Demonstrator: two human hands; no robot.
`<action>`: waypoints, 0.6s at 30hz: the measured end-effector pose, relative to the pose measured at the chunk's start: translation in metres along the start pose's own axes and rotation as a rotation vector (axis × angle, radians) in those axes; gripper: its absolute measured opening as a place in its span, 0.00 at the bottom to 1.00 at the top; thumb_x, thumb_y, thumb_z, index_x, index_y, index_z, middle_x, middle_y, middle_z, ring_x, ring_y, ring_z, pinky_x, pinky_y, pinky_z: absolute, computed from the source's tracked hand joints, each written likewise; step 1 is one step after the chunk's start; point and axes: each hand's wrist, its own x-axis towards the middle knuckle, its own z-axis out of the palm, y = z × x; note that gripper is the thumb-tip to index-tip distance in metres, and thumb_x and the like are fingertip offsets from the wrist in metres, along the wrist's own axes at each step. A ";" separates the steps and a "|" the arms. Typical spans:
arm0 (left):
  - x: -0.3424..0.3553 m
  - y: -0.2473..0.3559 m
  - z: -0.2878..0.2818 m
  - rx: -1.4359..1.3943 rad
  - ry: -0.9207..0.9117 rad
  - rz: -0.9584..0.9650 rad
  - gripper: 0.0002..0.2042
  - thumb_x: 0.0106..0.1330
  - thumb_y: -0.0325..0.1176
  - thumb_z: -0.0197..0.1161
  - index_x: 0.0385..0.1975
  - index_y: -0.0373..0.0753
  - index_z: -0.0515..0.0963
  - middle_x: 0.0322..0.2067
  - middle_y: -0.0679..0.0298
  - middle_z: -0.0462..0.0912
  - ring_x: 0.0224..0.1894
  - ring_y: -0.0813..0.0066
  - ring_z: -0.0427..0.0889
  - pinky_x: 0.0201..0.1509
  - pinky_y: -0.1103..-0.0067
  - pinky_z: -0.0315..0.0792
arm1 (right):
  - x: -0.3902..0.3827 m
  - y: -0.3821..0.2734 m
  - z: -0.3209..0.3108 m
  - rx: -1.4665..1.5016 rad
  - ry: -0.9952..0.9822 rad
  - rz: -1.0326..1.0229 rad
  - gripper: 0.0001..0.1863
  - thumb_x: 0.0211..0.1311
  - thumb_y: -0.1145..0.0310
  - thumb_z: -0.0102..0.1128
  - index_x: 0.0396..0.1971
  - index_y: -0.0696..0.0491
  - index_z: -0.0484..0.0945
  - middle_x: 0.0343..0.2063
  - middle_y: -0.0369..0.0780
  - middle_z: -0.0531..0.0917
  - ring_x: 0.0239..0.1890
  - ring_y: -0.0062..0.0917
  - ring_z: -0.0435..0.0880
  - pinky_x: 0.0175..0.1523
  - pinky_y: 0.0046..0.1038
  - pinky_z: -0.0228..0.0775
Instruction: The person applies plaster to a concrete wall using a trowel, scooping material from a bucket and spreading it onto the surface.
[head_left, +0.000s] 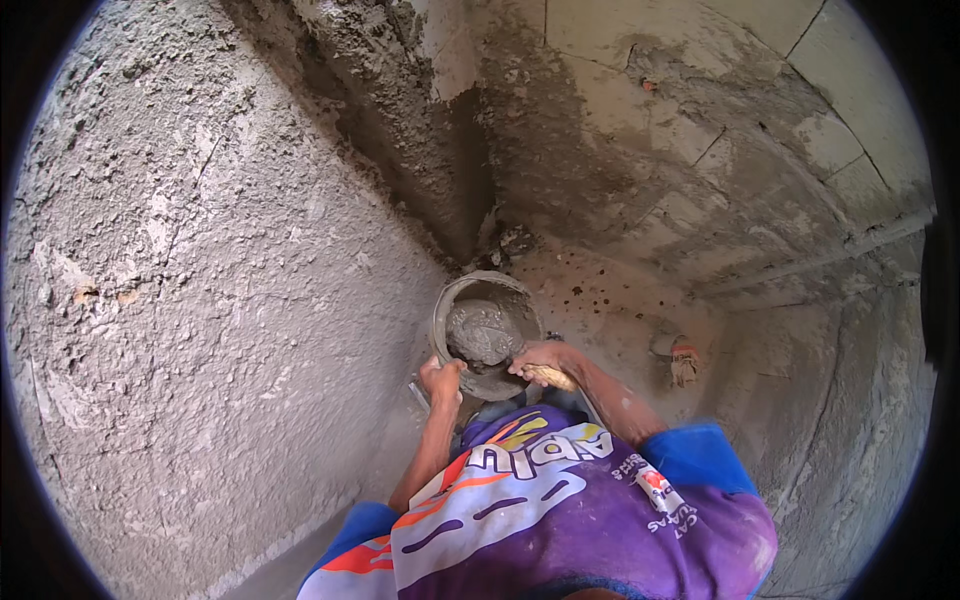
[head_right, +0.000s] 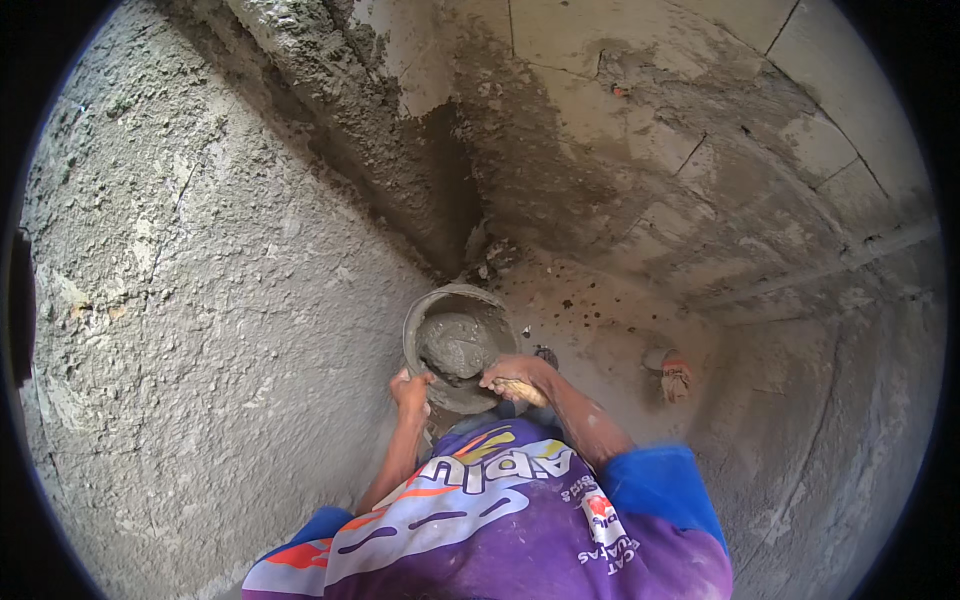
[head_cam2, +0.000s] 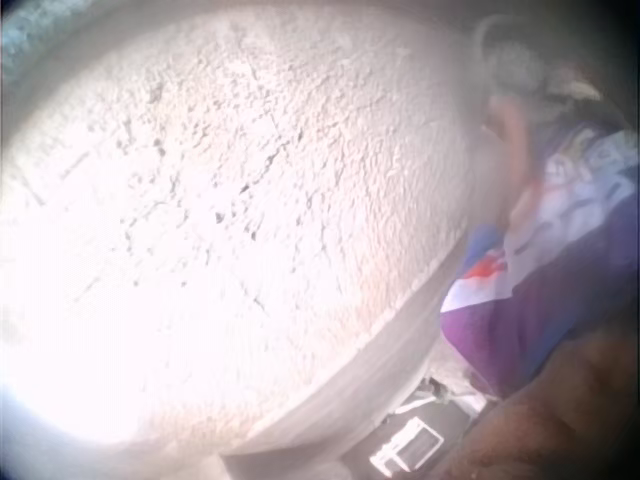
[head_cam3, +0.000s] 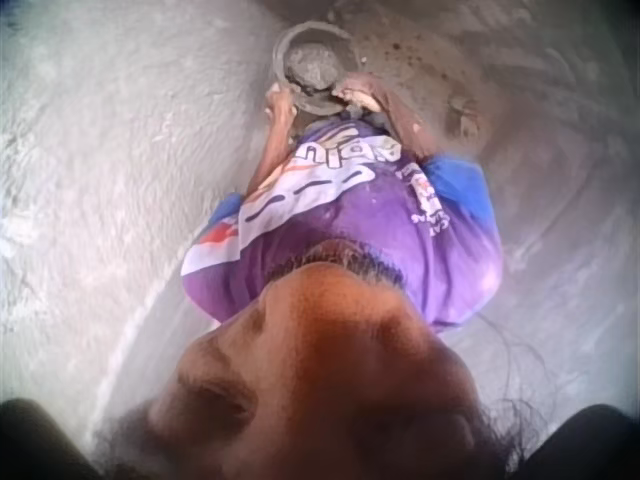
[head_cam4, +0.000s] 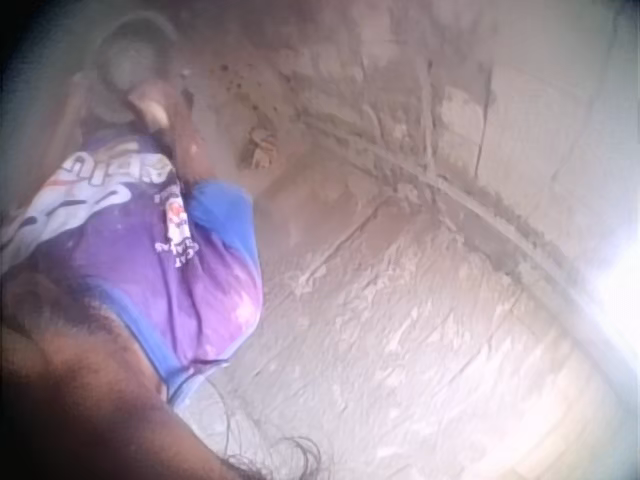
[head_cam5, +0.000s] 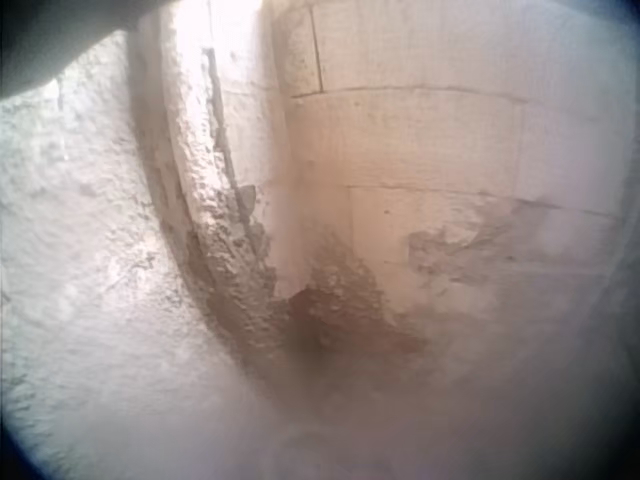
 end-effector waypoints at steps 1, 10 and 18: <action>-0.001 0.001 0.004 -0.042 -0.022 -0.021 0.16 0.37 0.14 0.53 0.31 0.29 0.75 0.28 0.61 0.78 0.29 0.73 0.74 0.35 0.79 0.68 | -0.013 0.006 -0.002 0.172 -0.079 -0.034 0.11 0.51 0.68 0.56 0.15 0.56 0.68 0.09 0.36 0.68 0.09 0.21 0.68 0.11 0.23 0.58; 0.011 0.002 -0.017 -0.104 0.004 -0.171 0.16 0.37 0.13 0.53 0.31 0.29 0.75 0.28 0.59 0.78 0.27 0.70 0.75 0.29 0.76 0.70 | -0.159 -0.077 0.049 0.733 0.077 -0.984 0.08 0.49 0.70 0.54 0.23 0.61 0.69 0.13 0.41 0.70 0.11 0.23 0.69 0.13 0.24 0.63; -0.023 0.003 -0.059 -0.052 0.183 -0.096 0.14 0.38 0.14 0.52 0.29 0.30 0.76 0.24 0.61 0.78 0.22 0.73 0.74 0.24 0.78 0.68 | -0.125 -0.188 -0.010 0.733 1.634 -1.548 0.06 0.53 0.74 0.52 0.26 0.62 0.68 0.16 0.40 0.73 0.14 0.21 0.73 0.19 0.23 0.71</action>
